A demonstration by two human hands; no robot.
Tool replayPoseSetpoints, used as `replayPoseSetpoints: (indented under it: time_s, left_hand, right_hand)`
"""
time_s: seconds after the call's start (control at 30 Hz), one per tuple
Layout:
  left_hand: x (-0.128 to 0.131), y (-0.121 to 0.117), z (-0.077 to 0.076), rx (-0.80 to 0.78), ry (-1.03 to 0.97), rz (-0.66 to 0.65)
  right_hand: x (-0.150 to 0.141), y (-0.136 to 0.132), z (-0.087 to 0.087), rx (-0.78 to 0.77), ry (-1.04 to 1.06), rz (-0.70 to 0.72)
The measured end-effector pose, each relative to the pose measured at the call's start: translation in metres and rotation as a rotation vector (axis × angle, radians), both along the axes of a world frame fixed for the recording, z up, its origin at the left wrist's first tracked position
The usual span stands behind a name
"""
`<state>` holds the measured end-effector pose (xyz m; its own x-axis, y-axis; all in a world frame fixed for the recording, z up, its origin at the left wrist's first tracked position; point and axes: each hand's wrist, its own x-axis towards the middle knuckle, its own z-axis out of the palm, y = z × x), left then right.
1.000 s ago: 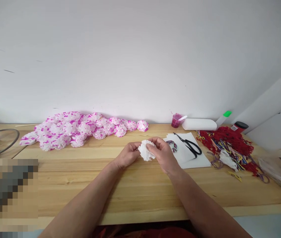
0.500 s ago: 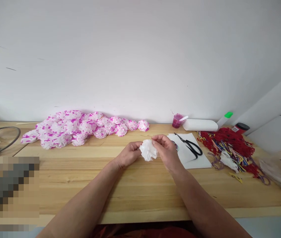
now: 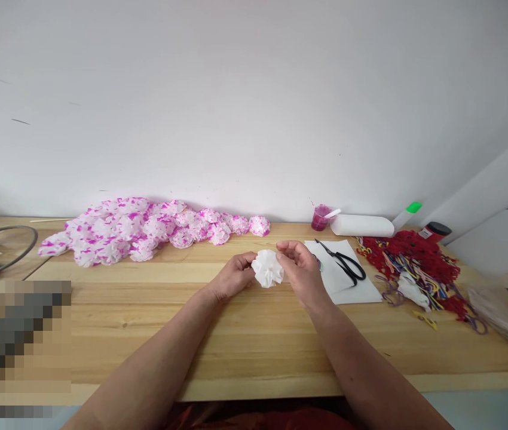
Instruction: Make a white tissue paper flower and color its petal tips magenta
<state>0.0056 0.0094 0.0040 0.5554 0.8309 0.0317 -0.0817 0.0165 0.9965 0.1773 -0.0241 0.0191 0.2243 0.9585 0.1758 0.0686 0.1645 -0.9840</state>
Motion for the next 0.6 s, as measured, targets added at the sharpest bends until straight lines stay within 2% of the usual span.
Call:
replayPoseSetpoints:
  time_s: [0.1,0.2,0.27,0.4,0.47,0.53,0.6]
  left_hand:
    - [0.0,0.0,0.002,-0.006,-0.029,0.017]
    - [0.0,0.0,0.001,-0.032,-0.057,-0.022]
    - [0.0,0.0,-0.001,-0.05,-0.063,-0.057]
    - [-0.001,0.002,-0.007,-0.069,-0.078,-0.074]
    - [0.0,0.002,-0.008,-0.1,-0.094,-0.059]
    - [0.001,0.001,-0.008,-0.124,-0.103,-0.052]
    - [0.001,0.0,-0.006,-0.137,-0.112,-0.055]
  right_hand:
    - [0.0,-0.007,0.007,0.108,-0.133,0.021]
    - [-0.005,-0.014,0.014,0.249,-0.333,0.094]
    - [-0.006,-0.014,0.014,0.283,-0.417,0.074]
    - [-0.001,-0.006,0.007,0.134,-0.402,-0.073]
    - [0.002,-0.004,0.006,0.079,-0.351,-0.092]
    - [0.002,-0.007,0.009,0.127,-0.336,-0.073]
    - [-0.001,-0.012,0.015,0.269,-0.389,-0.015]
